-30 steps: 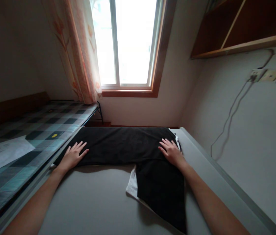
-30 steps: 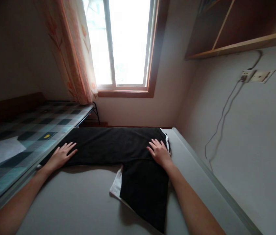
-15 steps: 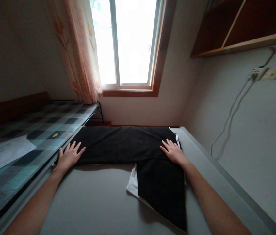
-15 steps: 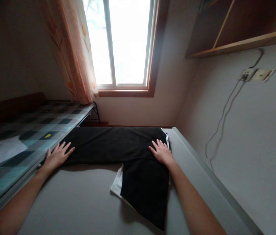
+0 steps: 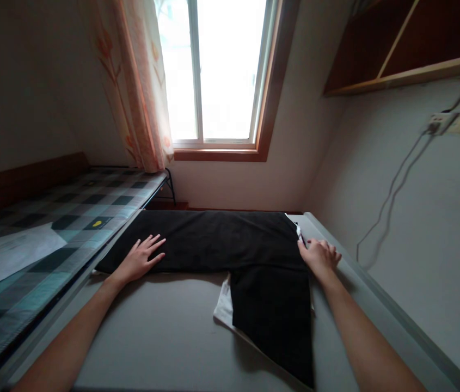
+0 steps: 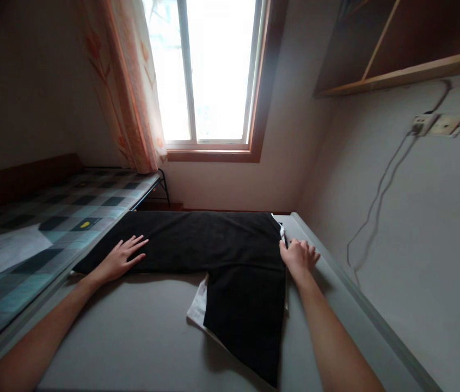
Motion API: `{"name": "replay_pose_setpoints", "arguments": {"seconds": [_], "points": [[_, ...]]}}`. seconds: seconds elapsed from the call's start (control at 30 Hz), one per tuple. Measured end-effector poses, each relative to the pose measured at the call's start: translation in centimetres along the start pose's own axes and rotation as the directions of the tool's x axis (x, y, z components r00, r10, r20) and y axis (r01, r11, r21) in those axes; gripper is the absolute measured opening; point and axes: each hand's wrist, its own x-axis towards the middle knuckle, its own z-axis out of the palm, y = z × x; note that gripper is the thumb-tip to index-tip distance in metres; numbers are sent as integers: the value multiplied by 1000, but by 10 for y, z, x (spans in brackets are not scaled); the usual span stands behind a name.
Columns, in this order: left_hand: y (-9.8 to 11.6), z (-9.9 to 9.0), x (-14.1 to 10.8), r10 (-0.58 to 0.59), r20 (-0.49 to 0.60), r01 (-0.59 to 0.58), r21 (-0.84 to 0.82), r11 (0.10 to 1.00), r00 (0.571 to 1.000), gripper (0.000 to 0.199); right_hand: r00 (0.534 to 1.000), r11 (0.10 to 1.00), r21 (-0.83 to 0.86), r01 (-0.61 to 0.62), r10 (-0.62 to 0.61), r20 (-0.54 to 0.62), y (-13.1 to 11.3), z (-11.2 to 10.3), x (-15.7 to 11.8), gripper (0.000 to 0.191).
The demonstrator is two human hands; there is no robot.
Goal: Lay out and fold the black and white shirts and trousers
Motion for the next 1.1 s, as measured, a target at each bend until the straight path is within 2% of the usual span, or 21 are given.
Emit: {"name": "replay_pose_setpoints", "arguments": {"seconds": [0.07, 0.17, 0.3, 0.47, 0.6, 0.67, 0.8, 0.9, 0.97, 1.1], "points": [[-1, 0, 0, -4, 7, 4, -1, 1000, 1000, 61, 996, 999, -18, -42, 44, 73, 8, -2, 5, 54], [-2, 0, 1, -1, 7, 1, 0, 1000, 1000, 61, 990, 1000, 25, -10, 7, 138, 12, 3, 10, 58], [-1, 0, 1, -8, 8, 8, 11, 1000, 1000, 61, 984, 995, 94, 29, -44, 171, 4, 15, 11, 62], [-7, 3, 0, -3, -6, 3, 6, 1000, 1000, 61, 992, 958, 288, 1, -38, 124, 4, 20, 17, 43], [-14, 4, -3, -1, -14, 1, 10, 1000, 1000, 64, 990, 859, 508, 71, -124, 72, 19, 18, 32, 41], [-15, 4, -5, -24, -12, 25, 17, 1000, 1000, 68, 986, 831, 551, 80, -149, 81, 27, 17, 37, 41], [-19, 4, -6, -173, -33, 174, 47, 984, 984, 79, 981, 905, 423, 30, -108, 163, 31, 19, 37, 39], [-25, 2, -6, -294, -31, 295, 110, 949, 955, 74, 971, 970, 243, -4, -54, 231, 26, 19, 31, 42], [-28, 1, -7, -334, -22, 333, 153, 930, 942, 71, 966, 988, 157, 5, -46, 254, 22, 17, 25, 48], [-26, -1, -8, -374, -12, 370, 180, 911, 927, 67, 985, 991, 64, 120, -127, 120, 17, 13, 14, 60]]}}
